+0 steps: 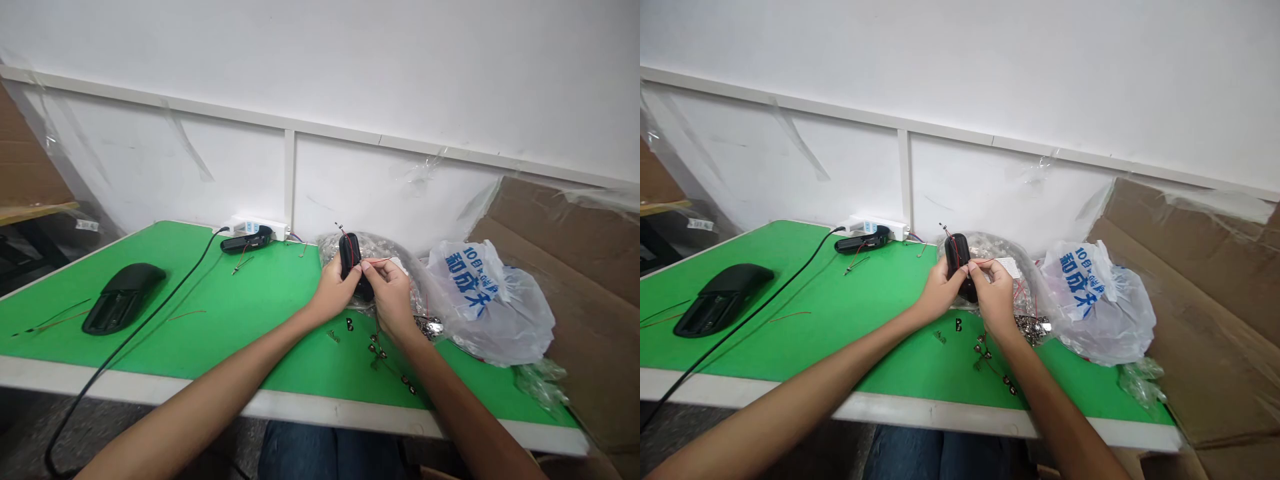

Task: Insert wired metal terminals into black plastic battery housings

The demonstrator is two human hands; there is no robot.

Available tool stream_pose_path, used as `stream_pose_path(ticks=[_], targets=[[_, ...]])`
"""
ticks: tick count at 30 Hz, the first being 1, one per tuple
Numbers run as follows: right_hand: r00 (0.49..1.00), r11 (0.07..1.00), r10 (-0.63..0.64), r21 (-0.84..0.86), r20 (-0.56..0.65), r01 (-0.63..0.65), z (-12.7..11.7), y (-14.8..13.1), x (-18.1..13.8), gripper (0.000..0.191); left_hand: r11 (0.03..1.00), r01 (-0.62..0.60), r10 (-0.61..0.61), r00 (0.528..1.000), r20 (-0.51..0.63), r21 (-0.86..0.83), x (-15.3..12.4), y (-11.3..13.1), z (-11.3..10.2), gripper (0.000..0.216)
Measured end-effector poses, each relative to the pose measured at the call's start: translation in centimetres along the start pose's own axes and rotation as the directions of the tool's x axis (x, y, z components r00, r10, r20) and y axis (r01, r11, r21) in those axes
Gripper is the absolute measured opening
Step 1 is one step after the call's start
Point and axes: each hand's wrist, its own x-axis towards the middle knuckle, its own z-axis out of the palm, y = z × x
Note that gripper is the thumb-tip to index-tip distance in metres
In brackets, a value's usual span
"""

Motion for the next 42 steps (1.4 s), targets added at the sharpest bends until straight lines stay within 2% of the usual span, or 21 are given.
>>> stream_pose_path(ticks=[12,28,35,42], targets=[[1.000,1.000,-0.008,-0.016,0.011,0.008,-0.07,-0.07,-0.09,0.033,0.998,0.061,-0.061,0.998,-0.008,-0.025,0.15,0.10,0.00,0.019],[1.000,0.999,-0.008,-0.038,0.007,0.008,-0.05,0.04,-0.10,0.034,0.998,0.041,-0.041,0.999,-0.002,-0.044,0.00,0.11,0.03,0.029],[1.000,0.998,-0.007,-0.054,0.016,0.007,-0.09,-0.03,-0.16,0.034,0.998,0.055,-0.056,0.998,-0.019,-0.031,-0.16,0.09,0.20,0.023],[1.000,0.999,0.000,-0.045,0.017,0.001,0.02,-0.13,-0.28,0.031,0.999,-0.009,0.008,1.000,-0.012,-0.045,-0.28,-0.29,0.03,0.025]])
